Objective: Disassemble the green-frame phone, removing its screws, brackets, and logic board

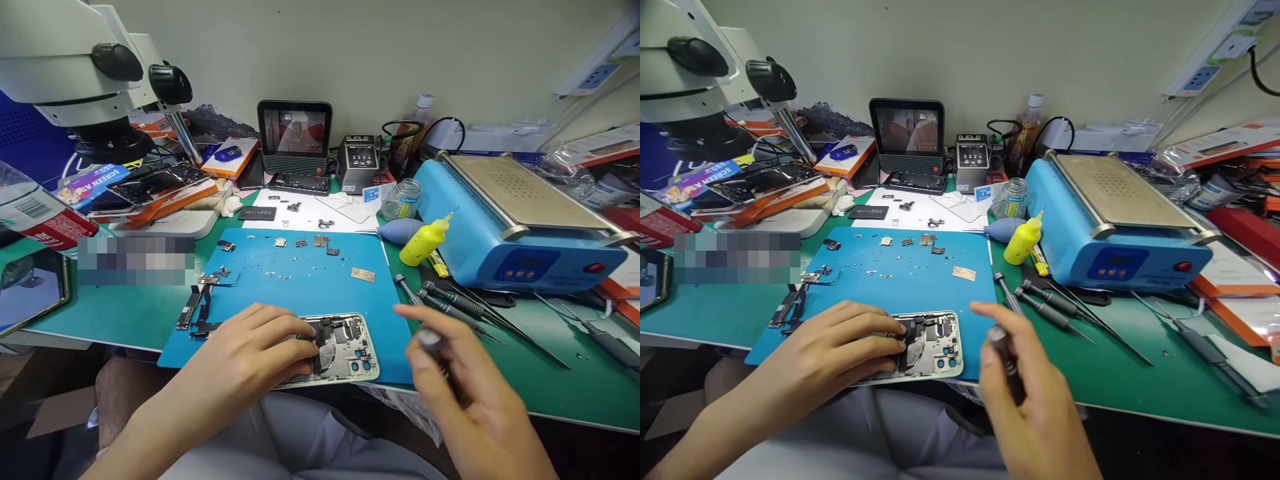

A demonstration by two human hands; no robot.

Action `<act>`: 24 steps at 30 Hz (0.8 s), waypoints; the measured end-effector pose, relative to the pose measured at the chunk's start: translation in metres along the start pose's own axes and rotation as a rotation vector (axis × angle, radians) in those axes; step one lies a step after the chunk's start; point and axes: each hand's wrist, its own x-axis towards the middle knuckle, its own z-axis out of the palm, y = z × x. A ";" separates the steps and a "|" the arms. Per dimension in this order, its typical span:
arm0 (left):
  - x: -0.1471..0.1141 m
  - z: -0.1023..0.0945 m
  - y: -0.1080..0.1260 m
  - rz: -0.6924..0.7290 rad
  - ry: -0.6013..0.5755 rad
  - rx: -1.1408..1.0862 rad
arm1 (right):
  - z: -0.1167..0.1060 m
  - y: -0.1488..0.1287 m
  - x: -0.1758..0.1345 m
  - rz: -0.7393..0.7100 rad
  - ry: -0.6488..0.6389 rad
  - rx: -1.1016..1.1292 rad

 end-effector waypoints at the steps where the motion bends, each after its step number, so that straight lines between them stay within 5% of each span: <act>1: 0.000 0.000 0.000 0.012 -0.002 0.001 | 0.000 -0.001 -0.001 -0.009 -0.088 -0.063; 4: -0.002 0.000 0.000 0.028 -0.004 0.010 | 0.004 -0.004 -0.001 -0.135 -0.330 -0.194; 8: -0.003 0.002 -0.001 0.035 0.013 0.004 | 0.012 -0.004 0.004 -0.290 -0.412 -0.275; 24: -0.007 0.004 -0.006 0.014 0.052 -0.063 | 0.018 -0.024 0.011 -0.019 -0.463 -0.160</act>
